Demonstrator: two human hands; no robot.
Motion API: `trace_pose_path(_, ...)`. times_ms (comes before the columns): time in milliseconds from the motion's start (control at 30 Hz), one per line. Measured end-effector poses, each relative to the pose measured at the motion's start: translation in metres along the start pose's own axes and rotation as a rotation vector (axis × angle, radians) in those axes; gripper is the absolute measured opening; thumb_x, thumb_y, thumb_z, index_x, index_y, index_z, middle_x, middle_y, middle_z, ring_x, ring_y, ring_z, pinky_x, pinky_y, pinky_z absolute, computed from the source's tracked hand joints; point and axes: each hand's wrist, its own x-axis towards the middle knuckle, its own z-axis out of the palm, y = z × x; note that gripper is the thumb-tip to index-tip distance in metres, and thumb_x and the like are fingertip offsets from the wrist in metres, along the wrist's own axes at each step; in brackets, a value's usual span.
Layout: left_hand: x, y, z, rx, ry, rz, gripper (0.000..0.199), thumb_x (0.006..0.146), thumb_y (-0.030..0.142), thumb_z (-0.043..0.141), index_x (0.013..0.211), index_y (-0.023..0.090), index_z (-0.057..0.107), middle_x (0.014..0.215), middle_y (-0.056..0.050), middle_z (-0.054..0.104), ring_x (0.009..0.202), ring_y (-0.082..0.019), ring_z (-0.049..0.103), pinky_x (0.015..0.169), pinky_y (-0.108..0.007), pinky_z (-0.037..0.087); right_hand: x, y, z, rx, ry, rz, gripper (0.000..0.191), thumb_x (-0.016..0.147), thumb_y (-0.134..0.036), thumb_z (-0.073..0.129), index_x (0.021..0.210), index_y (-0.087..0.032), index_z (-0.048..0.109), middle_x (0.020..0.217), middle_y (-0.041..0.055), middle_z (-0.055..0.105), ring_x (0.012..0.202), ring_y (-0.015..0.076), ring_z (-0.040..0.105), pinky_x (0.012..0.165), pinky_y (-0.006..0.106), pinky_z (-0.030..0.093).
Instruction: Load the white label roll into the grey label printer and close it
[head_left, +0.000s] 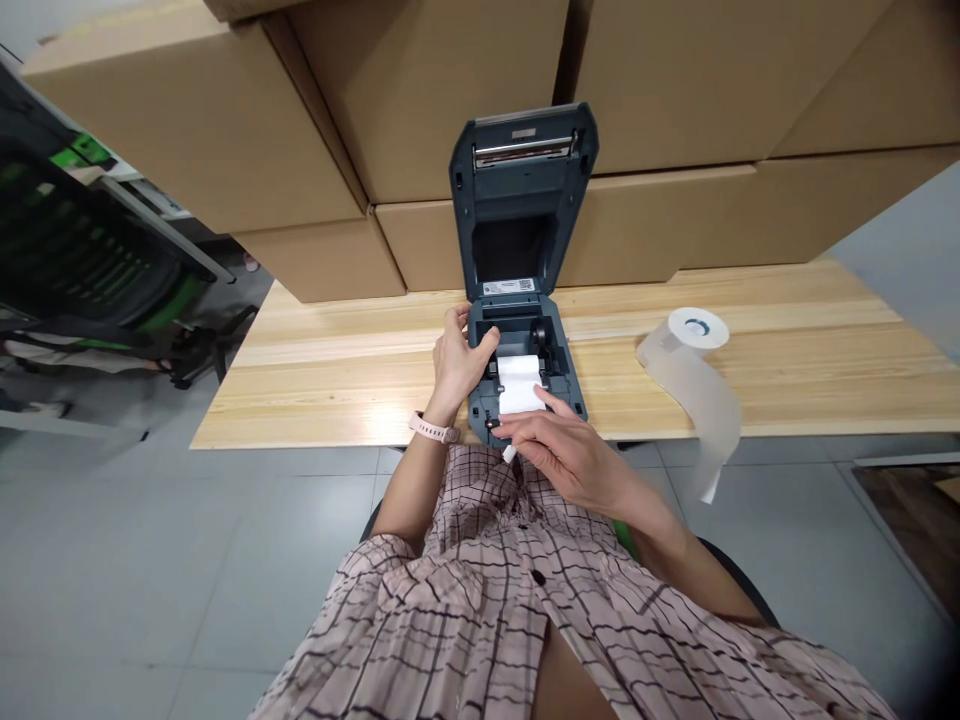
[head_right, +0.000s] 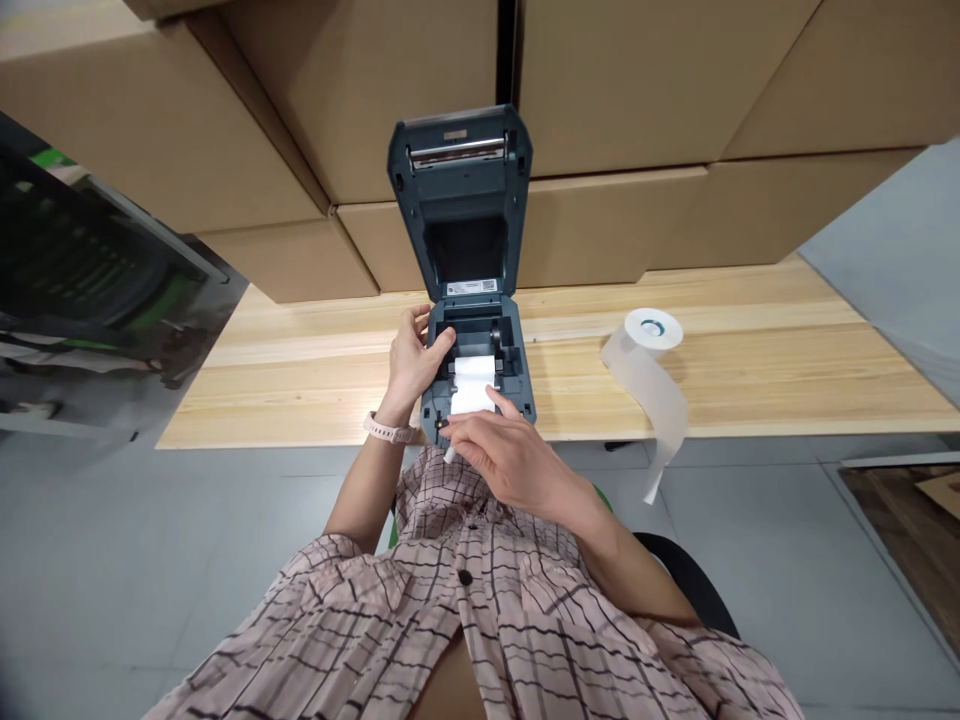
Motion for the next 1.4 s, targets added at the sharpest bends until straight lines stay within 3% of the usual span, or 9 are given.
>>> trace_pose_path(167, 0.003, -0.004, 0.000, 0.133, -0.031, 0.159, 0.046, 0.095, 0.027, 0.061, 0.140, 0.023, 0.053, 0.144, -0.014, 0.068, 0.129, -0.029, 0.068, 0.114, -0.051, 0.050, 0.001, 0.000, 0.003, 0.013, -0.006, 0.002, 0.011, 0.111, -0.019, 0.046, 0.108, -0.025, 0.055, 0.119, 0.0025, 0.081, 0.123, 0.0185, 0.075, 0.131, 0.067, 0.031)
trace_pose_path(367, 0.013, -0.011, 0.001, 0.332, -0.168, 0.501, 0.048, 0.097, 0.008, 0.043, 0.126, 0.030, 0.074, 0.176, -0.002, 0.034, 0.166, -0.030, 0.020, 0.133, -0.060, 0.021, 0.001, -0.001, 0.001, 0.006, -0.002, -0.002, 0.012, 0.112, -0.019, 0.045, 0.104, -0.025, 0.053, 0.116, 0.0036, 0.081, 0.121, 0.0194, 0.076, 0.130, 0.067, 0.034)
trace_pose_path(633, 0.015, -0.012, 0.001, 0.403, -0.274, 0.462, 0.058, 0.097, 0.004, 0.040, 0.126, 0.037, 0.078, 0.177, 0.005, 0.033, 0.166, -0.030, 0.019, 0.132, -0.064, 0.019, -0.003, -0.002, -0.003, 0.011, -0.016, 0.046, 0.011, 0.112, -0.020, 0.044, 0.108, -0.026, 0.053, 0.119, 0.0041, 0.081, 0.119, 0.0192, 0.077, 0.127, 0.065, 0.040)
trace_pose_path(967, 0.011, -0.007, -0.002, 0.322, -0.251, 0.366, 0.044, 0.105, 0.021, 0.044, 0.138, 0.033, 0.070, 0.174, -0.005, 0.038, 0.165, -0.031, 0.025, 0.133, -0.060, 0.019, -0.008, -0.009, -0.005, -0.014, -0.068, 0.043, 0.011, 0.111, -0.024, 0.049, 0.111, -0.026, 0.060, 0.126, 0.0041, 0.080, 0.132, 0.0228, 0.070, 0.129, 0.066, 0.038)
trace_pose_path(1033, -0.003, -0.005, -0.006, 0.237, -0.245, 0.329, 0.049, 0.104, 0.033, 0.054, 0.153, 0.034, 0.056, 0.177, -0.008, 0.032, 0.166, -0.033, 0.023, 0.133, -0.062, 0.019, -0.014, -0.021, -0.020, -0.024, -0.168, 0.019, 0.014, 0.108, -0.033, 0.057, 0.119, -0.027, 0.063, 0.133, 0.0043, 0.078, 0.140, 0.0247, 0.065, 0.132, 0.065, 0.034)
trace_pose_path(1167, -0.058, -0.003, -0.015, 0.073, -0.286, 0.186, 0.107, 0.084, 0.055, 0.082, 0.169, 0.037, 0.020, 0.183, -0.012, 0.009, 0.169, -0.039, 0.007, 0.134, -0.065, 0.015, -0.015, -0.039, -0.083, -0.072, -0.237, -0.092, 0.030, 0.107, -0.041, 0.059, 0.135, -0.033, 0.065, 0.134, 0.0014, 0.077, 0.129, 0.0230, 0.072, 0.132, 0.053, 0.041)
trace_pose_path(1267, -0.102, -0.001, -0.018, -0.095, -0.246, -0.029, 0.116, 0.086, 0.054, 0.080, 0.171, 0.041, 0.002, 0.183, -0.008, 0.004, 0.170, -0.036, 0.006, 0.136, -0.059, 0.022, 0.016, -0.028, -0.137, -0.259, 0.122, 0.003, 0.025, 0.106, -0.039, 0.059, 0.128, -0.038, 0.071, 0.126, -0.0008, 0.080, 0.117, 0.0222, 0.078, 0.113, 0.044, 0.060)
trace_pose_path(1333, -0.121, 0.001, -0.018, -0.191, -0.233, -0.186, 0.121, 0.087, 0.057, 0.079, 0.170, 0.043, -0.007, 0.184, -0.007, 0.001, 0.170, -0.035, 0.009, 0.135, -0.055, 0.027, 0.054, -0.004, -0.159, -0.368, 0.379, 0.107, 0.030, 0.108, -0.046, 0.051, 0.125, -0.036, 0.073, 0.129, -0.0022, 0.079, 0.120, 0.0249, 0.076, 0.105, 0.043, 0.060)
trace_pose_path(1400, -0.131, 0.005, -0.018, -0.255, -0.224, -0.287, 0.125, 0.087, 0.060, 0.079, 0.169, 0.044, -0.014, 0.184, -0.007, 0.000, 0.170, -0.035, 0.011, 0.134, -0.054, 0.031, 0.099, 0.028, -0.168, -0.301, 0.459, 0.203, 0.037, 0.107, -0.046, 0.048, 0.134, -0.031, 0.068, 0.138, 0.0007, 0.074, 0.132, 0.0271, 0.069, 0.110, 0.041, 0.053)
